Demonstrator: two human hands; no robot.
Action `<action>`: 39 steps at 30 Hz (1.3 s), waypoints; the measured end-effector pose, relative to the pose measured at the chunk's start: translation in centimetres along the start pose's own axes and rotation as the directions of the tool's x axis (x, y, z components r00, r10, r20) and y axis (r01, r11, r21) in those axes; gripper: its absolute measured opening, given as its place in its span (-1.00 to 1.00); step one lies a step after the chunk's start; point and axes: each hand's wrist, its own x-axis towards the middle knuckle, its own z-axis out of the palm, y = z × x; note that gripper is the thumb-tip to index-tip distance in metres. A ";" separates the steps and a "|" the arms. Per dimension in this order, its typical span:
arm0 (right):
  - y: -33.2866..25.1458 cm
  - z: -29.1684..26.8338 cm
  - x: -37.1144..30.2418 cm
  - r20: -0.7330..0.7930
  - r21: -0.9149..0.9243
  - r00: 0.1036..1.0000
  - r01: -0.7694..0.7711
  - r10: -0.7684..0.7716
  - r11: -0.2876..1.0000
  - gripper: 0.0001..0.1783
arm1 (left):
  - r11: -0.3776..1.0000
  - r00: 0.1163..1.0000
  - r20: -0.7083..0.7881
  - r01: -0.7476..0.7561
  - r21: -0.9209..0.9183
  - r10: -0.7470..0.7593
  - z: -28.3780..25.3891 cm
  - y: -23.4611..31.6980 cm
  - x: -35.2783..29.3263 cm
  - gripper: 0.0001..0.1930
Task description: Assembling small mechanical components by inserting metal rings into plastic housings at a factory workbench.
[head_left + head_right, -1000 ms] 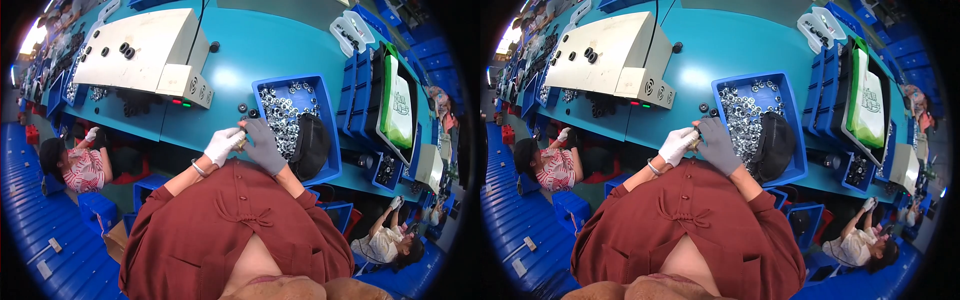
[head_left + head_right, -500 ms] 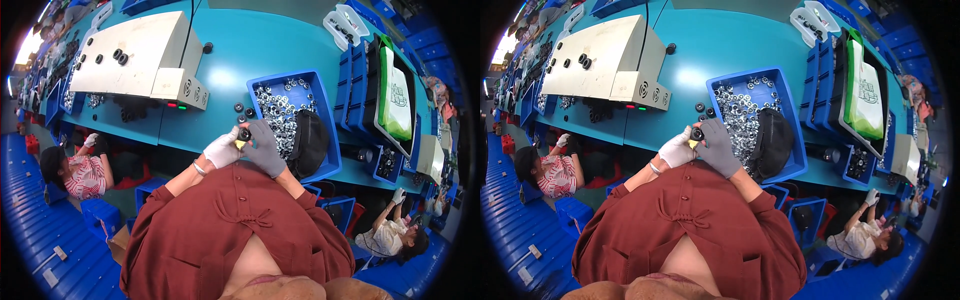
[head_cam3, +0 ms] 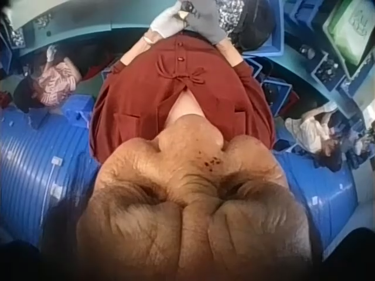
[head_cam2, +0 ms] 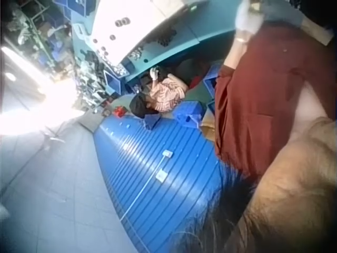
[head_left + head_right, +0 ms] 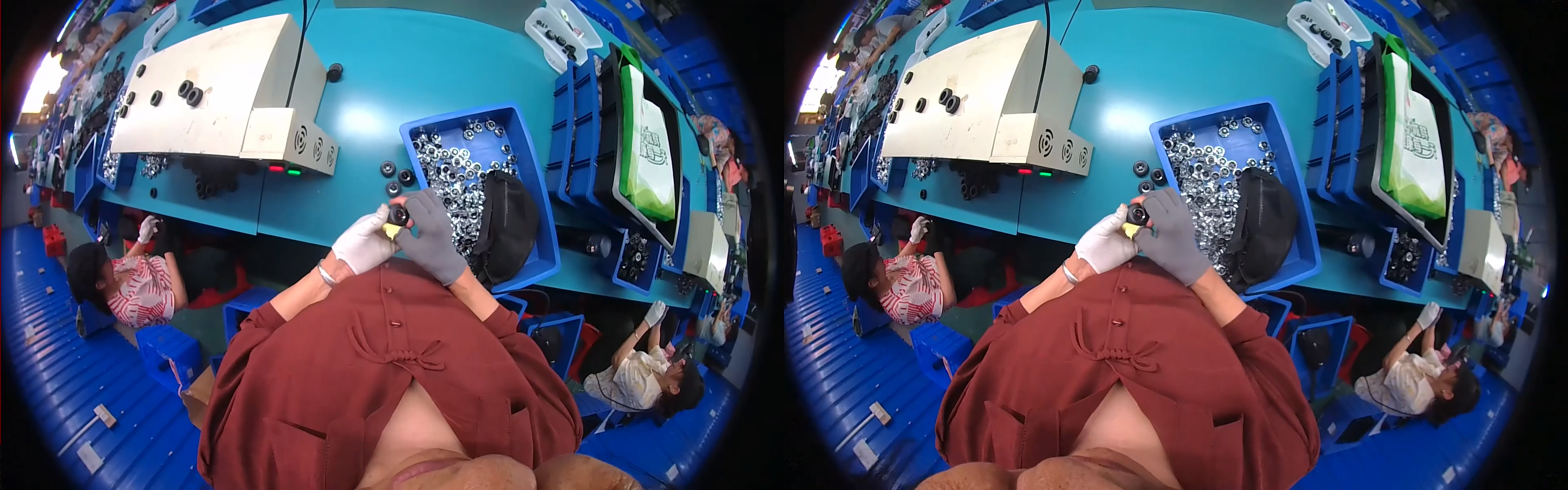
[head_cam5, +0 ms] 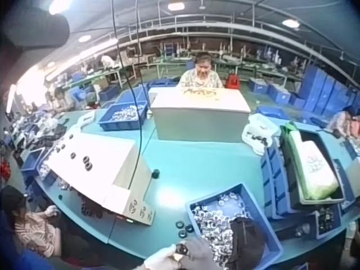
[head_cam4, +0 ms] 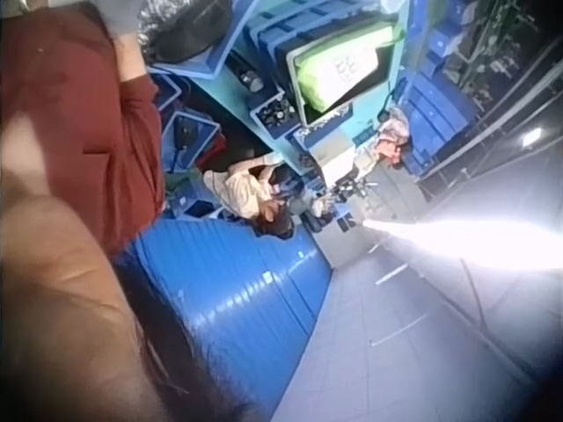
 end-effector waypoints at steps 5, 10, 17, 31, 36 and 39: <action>-0.8 -0.2 0.1 -0.020 0.090 0.999 -0.043 0.045 0.995 -0.59 | 0.995 0.997 0.079 -0.026 0.094 0.019 -1.0 0.2 0.1 -0.65; -0.2 -0.5 -0.2 0.033 -0.027 0.999 -0.003 0.004 1.000 -0.56 | 0.999 0.999 0.030 0.026 -0.031 -0.025 0.0 -0.1 -0.2 -0.65; -1.1 -0.8 -0.2 -0.020 0.027 1.000 -0.010 0.011 1.000 -0.58 | 0.999 0.998 0.056 0.038 0.013 -0.038 -0.8 -0.2 0.0 -0.65; -1.2 -1.3 -1.1 -0.025 0.272 0.966 -0.241 0.258 0.932 -0.74 | 0.779 0.927 -0.059 -0.276 0.563 0.371 0.9 -0.5 -0.7 -0.73; -0.9 -0.7 -1.8 -0.029 0.308 0.954 -0.275 0.298 0.911 -0.74 | 0.726 0.899 -0.063 -0.306 0.615 0.433 0.5 -0.9 -0.6 -0.80; -0.6 -0.7 -2.4 -0.057 0.161 0.985 -0.151 0.162 0.975 -0.73 | 0.781 0.920 -0.124 -0.236 0.579 0.371 0.2 -0.9 -0.7 -0.79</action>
